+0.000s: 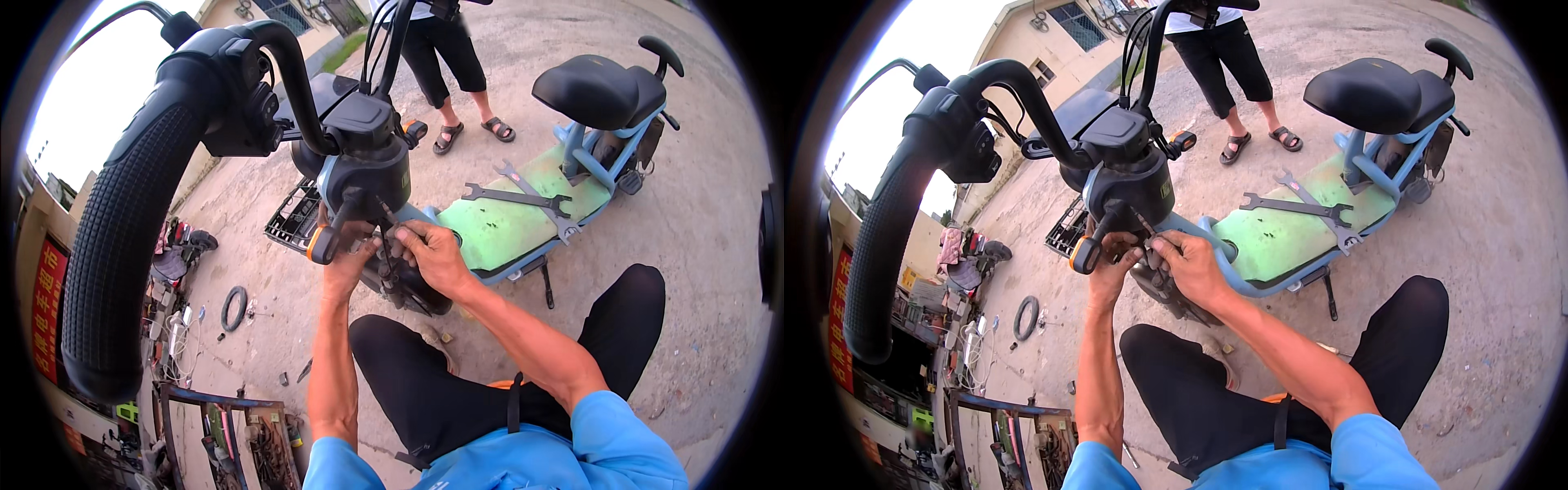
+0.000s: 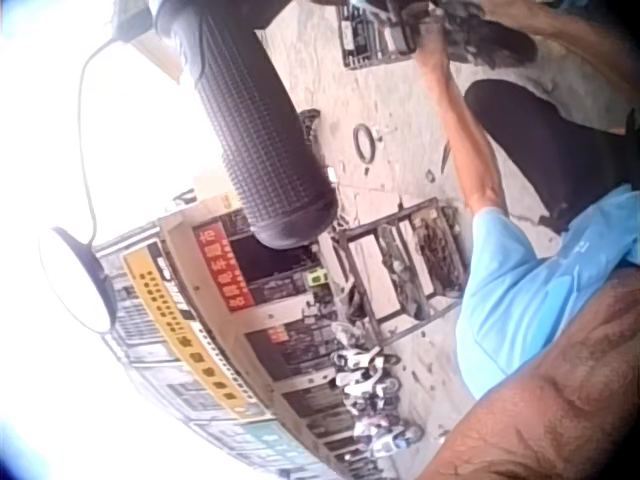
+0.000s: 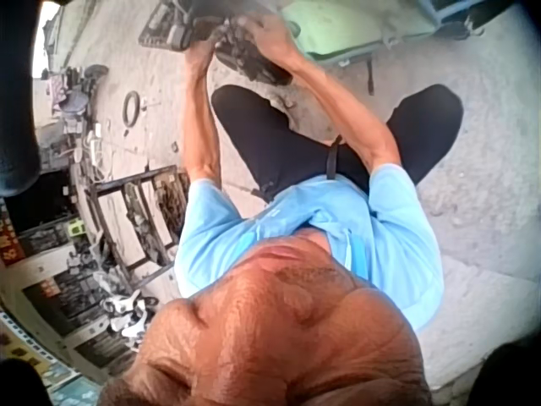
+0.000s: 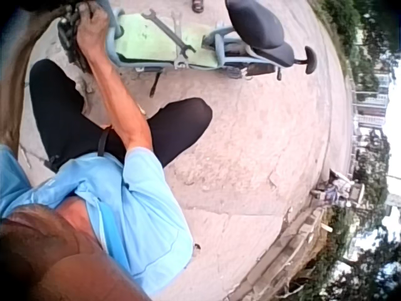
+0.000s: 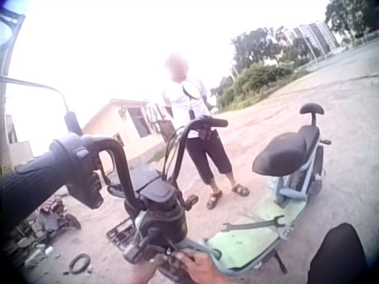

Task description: The person uses a screwdriver to work on the handlebar assembly of a light blue electric scooter. They repeatedly insert the tool into the central housing and turn it while holding the handlebars steady. Another person is visible in the background observing the repair.

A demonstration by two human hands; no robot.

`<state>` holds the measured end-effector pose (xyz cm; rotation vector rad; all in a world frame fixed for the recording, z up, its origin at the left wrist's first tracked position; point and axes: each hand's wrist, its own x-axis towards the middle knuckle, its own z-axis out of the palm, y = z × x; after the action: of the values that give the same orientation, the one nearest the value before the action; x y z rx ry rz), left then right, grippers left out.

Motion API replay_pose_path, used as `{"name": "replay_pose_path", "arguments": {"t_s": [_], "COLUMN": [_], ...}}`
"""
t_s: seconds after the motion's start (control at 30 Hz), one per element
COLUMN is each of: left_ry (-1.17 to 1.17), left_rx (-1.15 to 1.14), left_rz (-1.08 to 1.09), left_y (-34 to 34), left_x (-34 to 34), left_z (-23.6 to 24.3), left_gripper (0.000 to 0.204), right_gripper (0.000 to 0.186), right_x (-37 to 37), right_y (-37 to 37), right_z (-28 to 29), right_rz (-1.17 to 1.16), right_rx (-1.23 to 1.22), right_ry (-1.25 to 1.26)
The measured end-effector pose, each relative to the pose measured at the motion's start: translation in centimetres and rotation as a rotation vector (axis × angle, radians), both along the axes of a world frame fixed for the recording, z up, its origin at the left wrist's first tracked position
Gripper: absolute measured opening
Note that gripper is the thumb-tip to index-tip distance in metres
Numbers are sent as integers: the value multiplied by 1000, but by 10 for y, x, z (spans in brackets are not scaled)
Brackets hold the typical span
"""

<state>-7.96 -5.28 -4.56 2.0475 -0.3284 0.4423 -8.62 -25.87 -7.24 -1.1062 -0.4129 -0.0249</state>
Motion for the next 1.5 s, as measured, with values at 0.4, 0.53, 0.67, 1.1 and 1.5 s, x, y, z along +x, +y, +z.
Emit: {"name": "replay_pose_path", "arguments": {"t_s": [0.4, 0.53, 0.67, 1.1, 1.5], "left_ry": [-117, -157, -195, -256, 63], "left_rx": [-255, -237, -183, 3, -162], "left_rz": [97, 133, 140, 244, -15], "left_y": [-19, -15, -18, -63, -131], "left_x": [9, 14, 11, -49, -49], "left_z": [-5, -11, -10, -53, -47], "left_gripper": [80, 87, 86, 33, 21], "right_gripper": [25, 25, 24, 24, 34], "right_x": [15, 14, 14, 6, -4], "right_y": [-11, -13, -16, -25, -57], "right_z": [14, 10, 10, 9, -1], "right_rz": [-44, -83, -7, -88, -81], "right_rx": [25, -35, 32, -41, -245], "right_ry": [-84, -124, -46, -134, -55]}}
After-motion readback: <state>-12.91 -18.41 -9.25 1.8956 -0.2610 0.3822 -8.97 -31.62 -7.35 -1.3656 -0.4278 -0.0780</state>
